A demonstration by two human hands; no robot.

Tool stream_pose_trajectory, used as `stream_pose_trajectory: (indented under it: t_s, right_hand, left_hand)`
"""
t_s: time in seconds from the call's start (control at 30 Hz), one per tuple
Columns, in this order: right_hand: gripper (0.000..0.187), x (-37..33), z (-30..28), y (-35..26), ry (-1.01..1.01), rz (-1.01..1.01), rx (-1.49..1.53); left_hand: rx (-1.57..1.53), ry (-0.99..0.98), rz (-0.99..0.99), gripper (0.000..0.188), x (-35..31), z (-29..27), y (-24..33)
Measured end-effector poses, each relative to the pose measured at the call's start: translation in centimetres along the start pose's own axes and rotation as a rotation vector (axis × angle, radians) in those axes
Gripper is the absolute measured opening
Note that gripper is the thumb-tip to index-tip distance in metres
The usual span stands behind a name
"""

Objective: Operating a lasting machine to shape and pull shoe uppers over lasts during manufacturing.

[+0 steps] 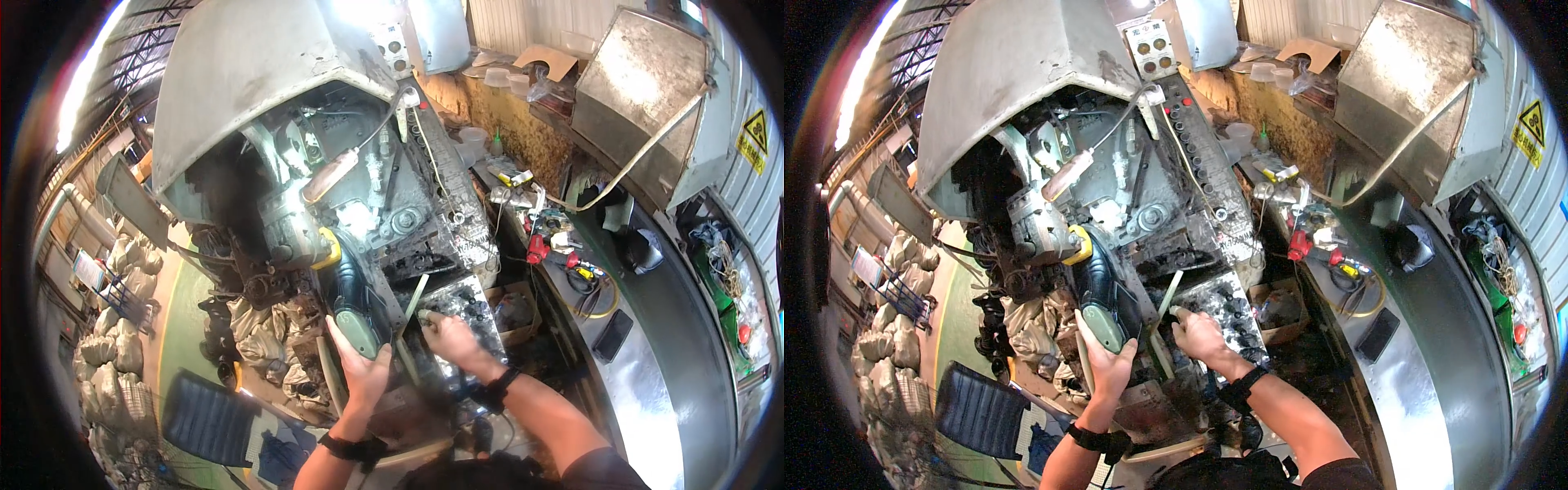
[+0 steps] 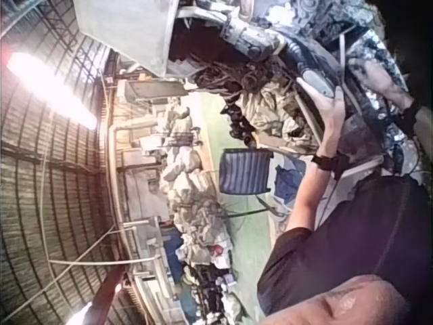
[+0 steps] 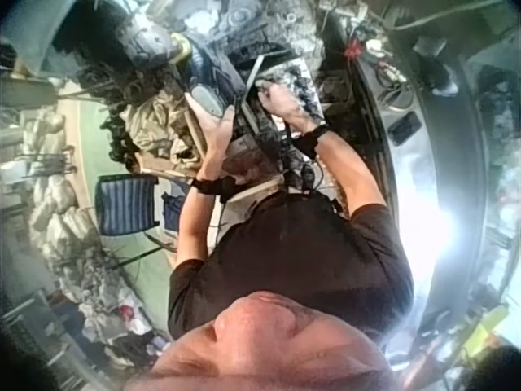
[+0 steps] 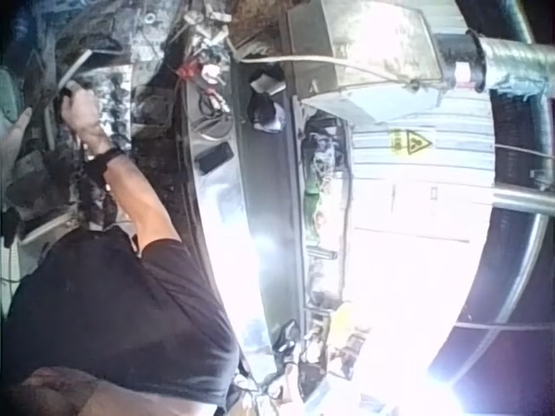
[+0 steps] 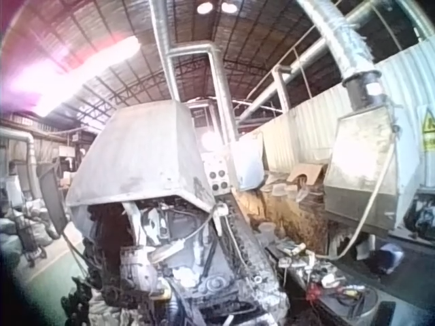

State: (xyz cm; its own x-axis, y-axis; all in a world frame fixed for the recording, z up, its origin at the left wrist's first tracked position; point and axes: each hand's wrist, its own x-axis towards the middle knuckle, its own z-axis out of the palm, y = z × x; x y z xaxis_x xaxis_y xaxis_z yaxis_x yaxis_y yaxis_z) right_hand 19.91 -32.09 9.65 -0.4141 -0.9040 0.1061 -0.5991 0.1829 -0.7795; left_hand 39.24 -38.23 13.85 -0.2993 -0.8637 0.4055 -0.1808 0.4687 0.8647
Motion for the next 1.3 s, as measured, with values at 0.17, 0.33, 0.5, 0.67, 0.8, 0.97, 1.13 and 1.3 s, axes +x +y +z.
stream_pose_trajectory:
  t_s: [0.17, 0.33, 0.5, 0.67, 0.8, 0.97, 1.13, 1.3]
  right_hand:
    - [0.032, -0.1, -0.4, -0.3, 0.029, 0.030, 0.028]
    - [0.031, -0.3, -0.5, -0.8, 0.033, 0.037, 0.043]
    - [0.032, -0.2, 0.0, 0.1, 0.104, -0.021, 0.025]
    - [0.033, -0.2, -0.2, -0.4, 0.085, -0.011, 0.026]
    - [0.036, -0.2, -0.6, -0.9, 0.048, 0.039, 0.079]
    - [0.039, -0.2, -0.1, -0.5, 0.151, -0.017, 0.025]
    - [0.036, -0.3, -0.2, -0.7, 0.199, -0.061, 0.000]
    - [0.042, -0.4, -0.6, -1.8, 0.155, 0.030, 0.048]
  left_hand:
    - [0.010, 0.010, 0.000, 0.110, 1.0, 0.2, 0.8]
    - [-0.108, -0.013, -0.082, 0.111, 0.8, -0.3, 1.2]
    - [0.211, 0.014, -0.099, 0.106, 0.0, -2.1, 3.2]
    - [0.147, -0.122, -0.159, 0.103, 0.7, -2.5, 2.1]
    - [0.088, -0.153, -0.134, 0.104, 0.5, -3.6, 3.7]
    - [0.246, -0.266, -0.004, 0.107, 0.6, -5.0, 2.0]
    - [0.213, -0.279, 0.042, 0.104, 1.3, -5.5, 1.8]
    - [-0.496, -0.264, -0.245, 0.058, 2.0, -8.1, -2.1]
